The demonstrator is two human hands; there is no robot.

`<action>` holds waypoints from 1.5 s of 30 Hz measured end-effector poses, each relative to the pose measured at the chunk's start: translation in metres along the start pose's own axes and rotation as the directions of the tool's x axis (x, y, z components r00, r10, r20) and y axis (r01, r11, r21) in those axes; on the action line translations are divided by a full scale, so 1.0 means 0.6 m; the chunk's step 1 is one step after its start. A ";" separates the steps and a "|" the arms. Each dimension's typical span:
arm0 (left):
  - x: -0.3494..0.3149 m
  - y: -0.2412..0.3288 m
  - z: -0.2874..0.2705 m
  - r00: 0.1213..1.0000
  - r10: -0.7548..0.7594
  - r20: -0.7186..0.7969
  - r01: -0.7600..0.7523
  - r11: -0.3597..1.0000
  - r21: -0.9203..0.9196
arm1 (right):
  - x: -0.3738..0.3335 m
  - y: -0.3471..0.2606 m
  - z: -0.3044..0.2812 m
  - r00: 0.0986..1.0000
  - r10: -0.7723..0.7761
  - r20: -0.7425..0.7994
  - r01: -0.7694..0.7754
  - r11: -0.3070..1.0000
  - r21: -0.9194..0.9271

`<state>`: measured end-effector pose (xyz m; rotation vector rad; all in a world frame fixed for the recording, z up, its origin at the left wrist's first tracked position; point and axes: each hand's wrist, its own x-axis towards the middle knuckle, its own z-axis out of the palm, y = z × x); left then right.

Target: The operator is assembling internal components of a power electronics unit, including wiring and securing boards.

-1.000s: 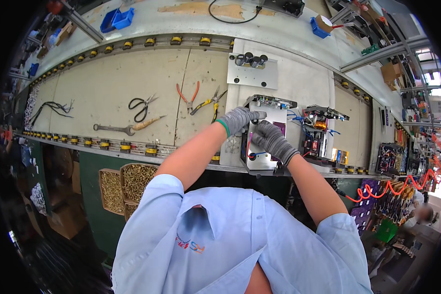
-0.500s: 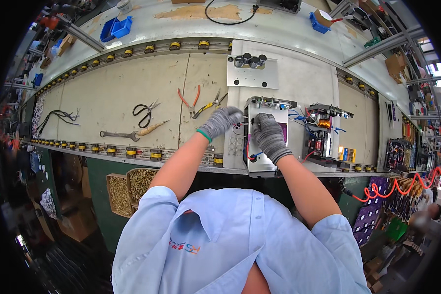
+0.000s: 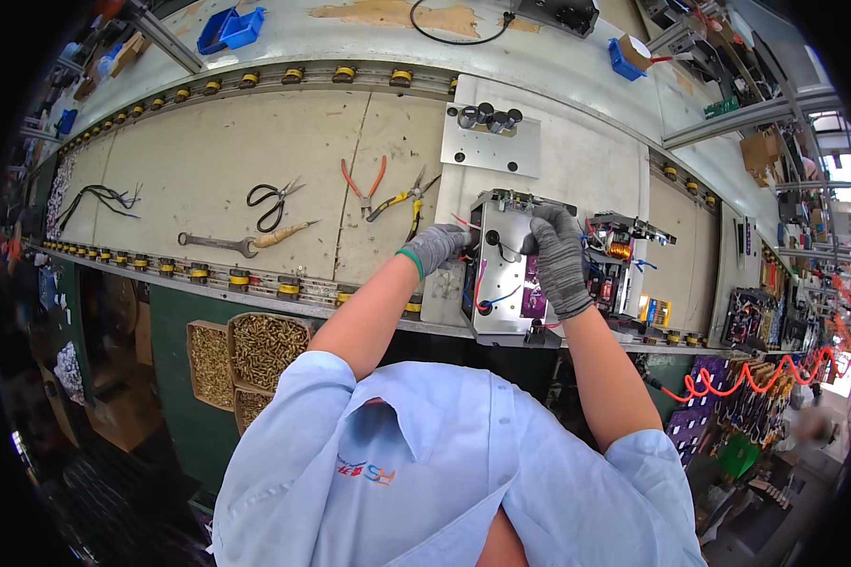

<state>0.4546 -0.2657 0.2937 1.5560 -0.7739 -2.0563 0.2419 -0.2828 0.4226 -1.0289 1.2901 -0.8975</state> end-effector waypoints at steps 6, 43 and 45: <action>-0.001 -0.043 0.007 0.987 0.073 -0.144 -0.156 0.655 -0.739 | -0.005 0.017 0.021 0.996 0.045 0.077 0.038 0.563 -0.825; 0.087 -0.042 -0.069 0.715 0.401 -0.572 -0.680 0.588 -0.438 | 0.010 0.056 -0.004 0.860 0.050 0.508 0.405 0.540 -0.738; 0.035 0.008 -0.075 0.855 0.245 -0.458 -0.514 0.519 -0.683 | 0.009 0.058 -0.019 0.876 0.030 0.482 0.394 0.533 -0.749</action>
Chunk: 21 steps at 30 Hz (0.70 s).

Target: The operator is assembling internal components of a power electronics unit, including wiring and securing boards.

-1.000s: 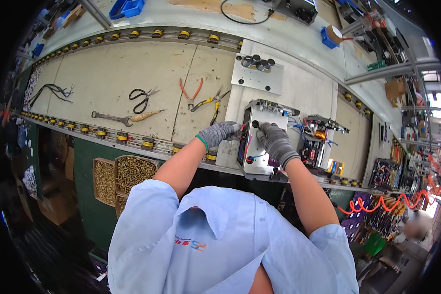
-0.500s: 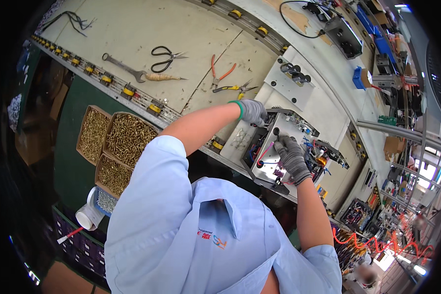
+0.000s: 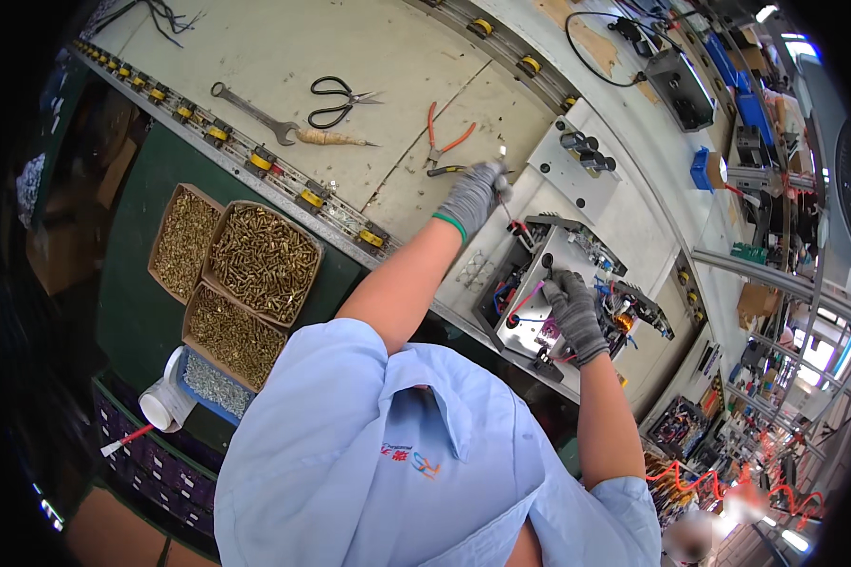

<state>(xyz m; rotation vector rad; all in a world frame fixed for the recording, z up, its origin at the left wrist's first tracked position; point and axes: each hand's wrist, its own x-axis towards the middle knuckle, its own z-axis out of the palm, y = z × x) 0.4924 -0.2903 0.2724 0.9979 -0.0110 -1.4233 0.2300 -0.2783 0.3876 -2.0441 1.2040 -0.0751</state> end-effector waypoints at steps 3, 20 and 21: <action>-0.052 0.058 0.012 0.979 0.081 0.186 -0.019 0.949 -0.313 | 0.000 -0.011 -0.004 1.000 0.020 0.023 -0.020 1.000 -0.006; -0.099 -0.030 0.027 0.828 -0.131 0.544 -0.399 0.545 0.738 | -0.012 -0.007 -0.013 0.990 0.016 0.144 -0.026 0.997 0.067; -0.099 -0.023 0.029 0.820 -0.255 0.512 -0.251 0.645 0.722 | -0.013 0.005 -0.009 0.992 -0.012 0.128 0.003 0.997 0.076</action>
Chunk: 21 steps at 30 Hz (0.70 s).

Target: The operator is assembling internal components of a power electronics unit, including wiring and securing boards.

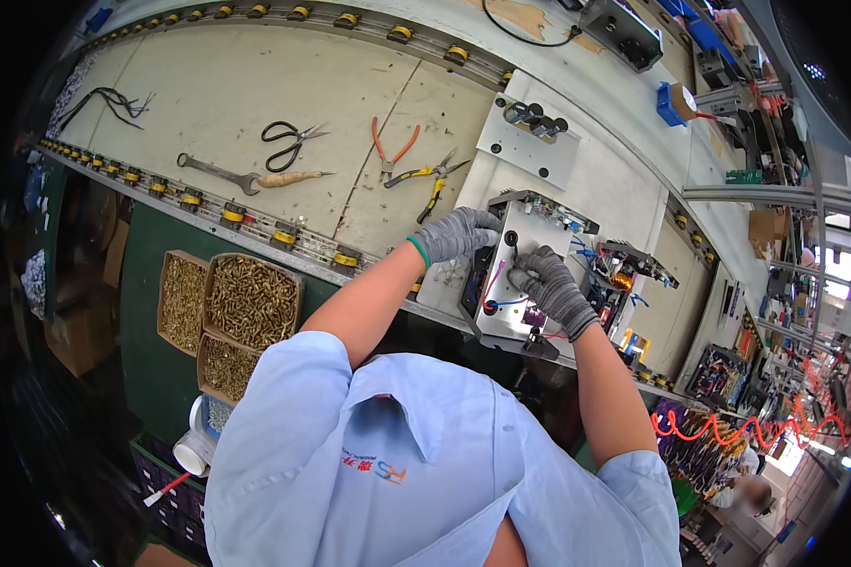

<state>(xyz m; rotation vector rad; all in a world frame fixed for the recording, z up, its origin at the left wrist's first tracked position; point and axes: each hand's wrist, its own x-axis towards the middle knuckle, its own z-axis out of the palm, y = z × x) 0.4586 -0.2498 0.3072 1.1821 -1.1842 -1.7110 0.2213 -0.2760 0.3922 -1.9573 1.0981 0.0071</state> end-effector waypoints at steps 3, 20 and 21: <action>-0.011 0.035 -0.012 0.977 -0.138 0.161 0.169 0.966 -0.198 | 0.001 -0.008 -0.004 1.000 -0.012 0.007 0.012 0.998 -0.056; 0.034 0.102 0.049 0.963 -0.266 -0.033 0.267 0.943 0.196 | 0.007 -0.009 -0.003 0.999 -0.041 0.015 0.043 0.993 -0.111; 0.043 0.103 0.055 0.937 -0.288 -0.200 0.343 0.874 0.346 | 0.007 -0.012 -0.005 0.999 -0.048 -0.008 0.047 0.993 -0.109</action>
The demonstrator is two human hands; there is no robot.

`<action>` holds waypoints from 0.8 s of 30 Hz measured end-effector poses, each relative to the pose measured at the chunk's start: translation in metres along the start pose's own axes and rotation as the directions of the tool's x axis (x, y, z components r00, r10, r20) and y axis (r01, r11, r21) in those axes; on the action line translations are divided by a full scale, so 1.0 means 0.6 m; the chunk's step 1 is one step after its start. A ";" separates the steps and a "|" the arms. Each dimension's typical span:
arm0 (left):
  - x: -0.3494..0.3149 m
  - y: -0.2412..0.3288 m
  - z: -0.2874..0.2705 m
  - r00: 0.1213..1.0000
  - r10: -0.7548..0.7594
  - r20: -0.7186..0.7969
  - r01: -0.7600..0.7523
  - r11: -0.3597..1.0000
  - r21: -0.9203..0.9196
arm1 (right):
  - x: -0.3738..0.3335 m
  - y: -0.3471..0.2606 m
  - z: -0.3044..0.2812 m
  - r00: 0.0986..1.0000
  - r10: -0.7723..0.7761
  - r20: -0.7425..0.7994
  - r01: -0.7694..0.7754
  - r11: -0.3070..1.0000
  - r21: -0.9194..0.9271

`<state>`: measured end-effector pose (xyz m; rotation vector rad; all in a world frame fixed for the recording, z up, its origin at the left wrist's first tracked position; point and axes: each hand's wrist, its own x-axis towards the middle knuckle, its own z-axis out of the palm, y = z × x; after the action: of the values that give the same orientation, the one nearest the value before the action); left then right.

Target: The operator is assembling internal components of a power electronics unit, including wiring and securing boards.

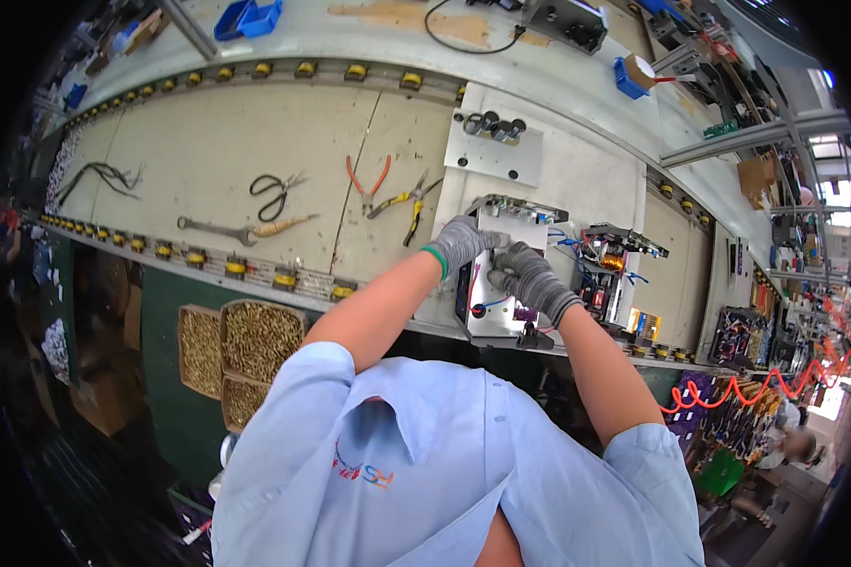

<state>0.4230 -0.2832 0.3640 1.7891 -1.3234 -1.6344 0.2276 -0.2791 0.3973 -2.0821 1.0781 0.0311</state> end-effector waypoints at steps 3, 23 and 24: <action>-0.003 0.018 -0.018 0.998 0.055 0.016 -0.057 0.922 0.382 | -0.006 0.001 -0.002 1.000 0.017 0.026 -0.016 0.998 -0.056; -0.187 0.016 -0.008 0.986 0.057 0.155 -0.004 0.947 -0.323 | -0.048 0.013 -0.028 0.973 0.155 -0.170 -0.049 0.860 0.508; -0.173 -0.005 0.014 0.957 0.196 0.213 -0.117 0.936 -0.332 | -0.048 0.024 -0.015 0.972 0.170 -0.162 -0.034 0.785 0.619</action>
<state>0.4285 -0.1942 0.4179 1.2955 -1.1835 -1.8959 0.1967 -0.2700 0.4045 -1.4492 1.1361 -0.4447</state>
